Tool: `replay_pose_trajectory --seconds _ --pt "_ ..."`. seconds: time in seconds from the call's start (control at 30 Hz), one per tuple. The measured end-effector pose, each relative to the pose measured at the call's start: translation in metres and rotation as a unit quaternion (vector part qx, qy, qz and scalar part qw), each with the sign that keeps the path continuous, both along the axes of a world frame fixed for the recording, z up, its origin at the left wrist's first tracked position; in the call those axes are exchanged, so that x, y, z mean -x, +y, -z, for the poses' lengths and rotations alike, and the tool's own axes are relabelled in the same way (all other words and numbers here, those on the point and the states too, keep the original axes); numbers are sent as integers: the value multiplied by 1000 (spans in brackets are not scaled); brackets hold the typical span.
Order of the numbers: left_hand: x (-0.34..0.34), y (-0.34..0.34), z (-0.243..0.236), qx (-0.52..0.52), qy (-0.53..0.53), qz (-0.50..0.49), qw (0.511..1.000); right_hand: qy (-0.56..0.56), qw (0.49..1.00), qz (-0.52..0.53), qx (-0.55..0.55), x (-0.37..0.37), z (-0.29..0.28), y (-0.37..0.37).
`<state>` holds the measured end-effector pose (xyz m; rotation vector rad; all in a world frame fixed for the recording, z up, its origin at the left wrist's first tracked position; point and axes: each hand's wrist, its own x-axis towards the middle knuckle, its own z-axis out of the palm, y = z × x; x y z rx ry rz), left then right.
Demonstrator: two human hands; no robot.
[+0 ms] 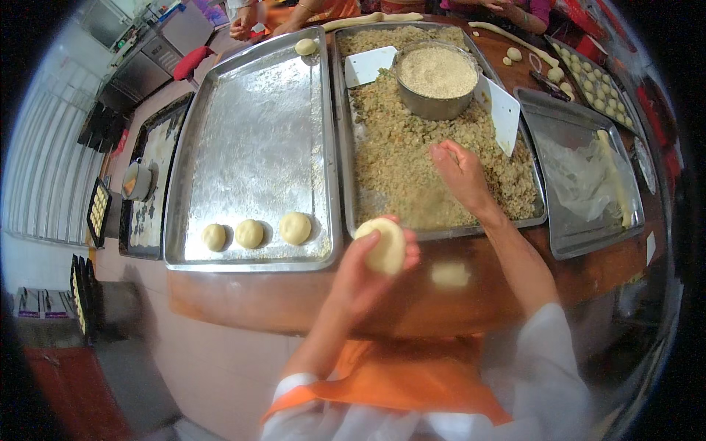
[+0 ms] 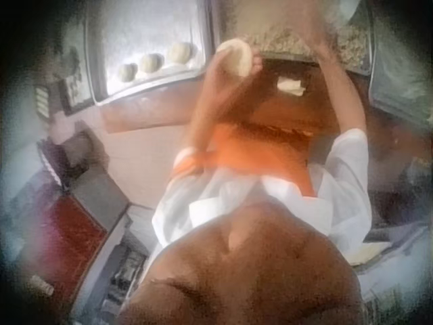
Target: The person prepares filled dough balls by rolling pieces of dough into rounds, flattening them, adding a vegetable filling, and sealing them. They place the finished balls onto metal baking trays.
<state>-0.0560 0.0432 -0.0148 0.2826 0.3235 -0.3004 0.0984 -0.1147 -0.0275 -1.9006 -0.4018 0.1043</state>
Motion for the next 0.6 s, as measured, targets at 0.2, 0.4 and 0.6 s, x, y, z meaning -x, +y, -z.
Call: replay_pose_trajectory --seconds 0.2,0.4,0.6 --pt "-33 -6 -10 13 -39 -49 998 239 963 -70 -107 -9 0 -3" --pt "-69 -3 23 -21 -44 -150 987 125 968 -147 -161 20 -9 -5" --pt "-78 -45 20 -196 -79 -187 959 -224 964 -113 86 51 -10 0"
